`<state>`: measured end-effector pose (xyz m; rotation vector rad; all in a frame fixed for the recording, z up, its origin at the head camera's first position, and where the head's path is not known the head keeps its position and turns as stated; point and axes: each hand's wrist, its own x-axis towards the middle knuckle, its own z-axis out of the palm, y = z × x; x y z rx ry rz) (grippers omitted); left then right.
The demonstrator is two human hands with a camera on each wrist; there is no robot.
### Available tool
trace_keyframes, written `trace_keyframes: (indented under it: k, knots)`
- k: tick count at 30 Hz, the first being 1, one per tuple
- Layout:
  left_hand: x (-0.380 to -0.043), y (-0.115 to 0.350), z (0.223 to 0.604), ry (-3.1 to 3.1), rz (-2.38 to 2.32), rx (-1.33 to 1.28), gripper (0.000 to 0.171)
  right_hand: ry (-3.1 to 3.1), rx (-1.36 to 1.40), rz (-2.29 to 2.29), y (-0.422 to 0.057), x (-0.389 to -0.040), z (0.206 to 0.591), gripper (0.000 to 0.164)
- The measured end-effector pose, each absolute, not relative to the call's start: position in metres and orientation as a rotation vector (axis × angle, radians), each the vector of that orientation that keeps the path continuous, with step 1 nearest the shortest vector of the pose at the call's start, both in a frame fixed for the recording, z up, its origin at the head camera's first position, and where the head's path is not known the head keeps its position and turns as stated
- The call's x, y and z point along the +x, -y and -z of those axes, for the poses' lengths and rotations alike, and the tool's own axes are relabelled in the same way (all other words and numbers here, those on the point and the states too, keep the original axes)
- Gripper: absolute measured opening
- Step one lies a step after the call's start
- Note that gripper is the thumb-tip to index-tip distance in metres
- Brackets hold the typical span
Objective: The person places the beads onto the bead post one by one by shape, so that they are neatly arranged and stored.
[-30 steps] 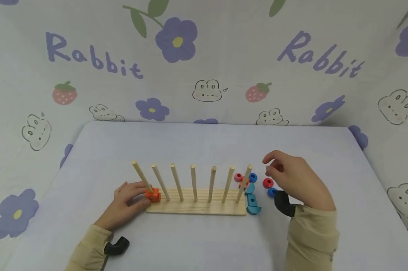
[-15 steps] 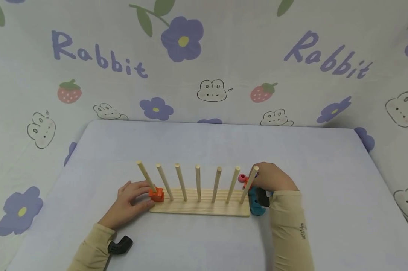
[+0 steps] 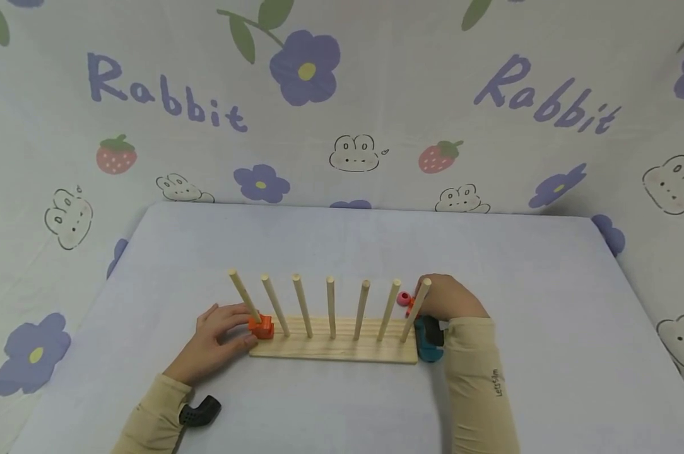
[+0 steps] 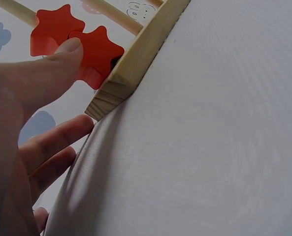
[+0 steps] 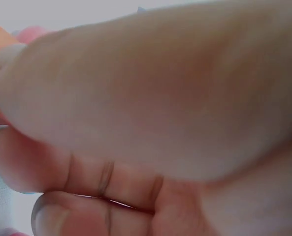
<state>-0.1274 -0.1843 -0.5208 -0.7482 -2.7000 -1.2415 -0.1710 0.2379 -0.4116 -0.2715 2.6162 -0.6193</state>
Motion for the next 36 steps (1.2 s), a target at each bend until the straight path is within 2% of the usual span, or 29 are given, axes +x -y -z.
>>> trace_keyframes:
  k: [4,8,11,14,17,21,30,36]
  knots:
    - [-0.127,0.184,0.521,2.710,1.239,-0.744,0.034,-2.611,-0.238,0.611,-0.237,-0.172,0.414,0.022]
    - [-0.126,0.184,0.520,2.710,1.248,-0.736,0.034,-2.574,-0.180,0.633,-0.237,-0.173,0.415,0.041]
    - [-0.126,0.184,0.520,2.709,1.253,-0.733,0.034,-2.550,-0.223,0.690,-0.238,-0.173,0.415,0.039]
    - [-0.126,0.184,0.521,2.709,1.246,-0.736,0.034,-2.572,-0.289,0.730,-0.240,-0.172,0.414,0.025]
    - [-0.126,0.184,0.521,2.702,1.243,-0.744,0.033,-2.636,-0.378,0.751,-0.244,-0.172,0.413,0.022]
    - [-0.127,0.184,0.522,2.689,1.238,-0.754,0.033,-2.730,-0.406,0.802,-0.250,-0.170,0.407,0.027]
    - [-0.125,0.184,0.521,2.686,1.238,-0.753,0.033,-2.796,-0.205,1.189,-0.253,-0.165,0.387,0.042]
    - [-0.125,0.184,0.520,2.691,1.249,-0.752,0.033,-2.740,-0.101,1.634,-0.249,-0.155,0.370,0.038]
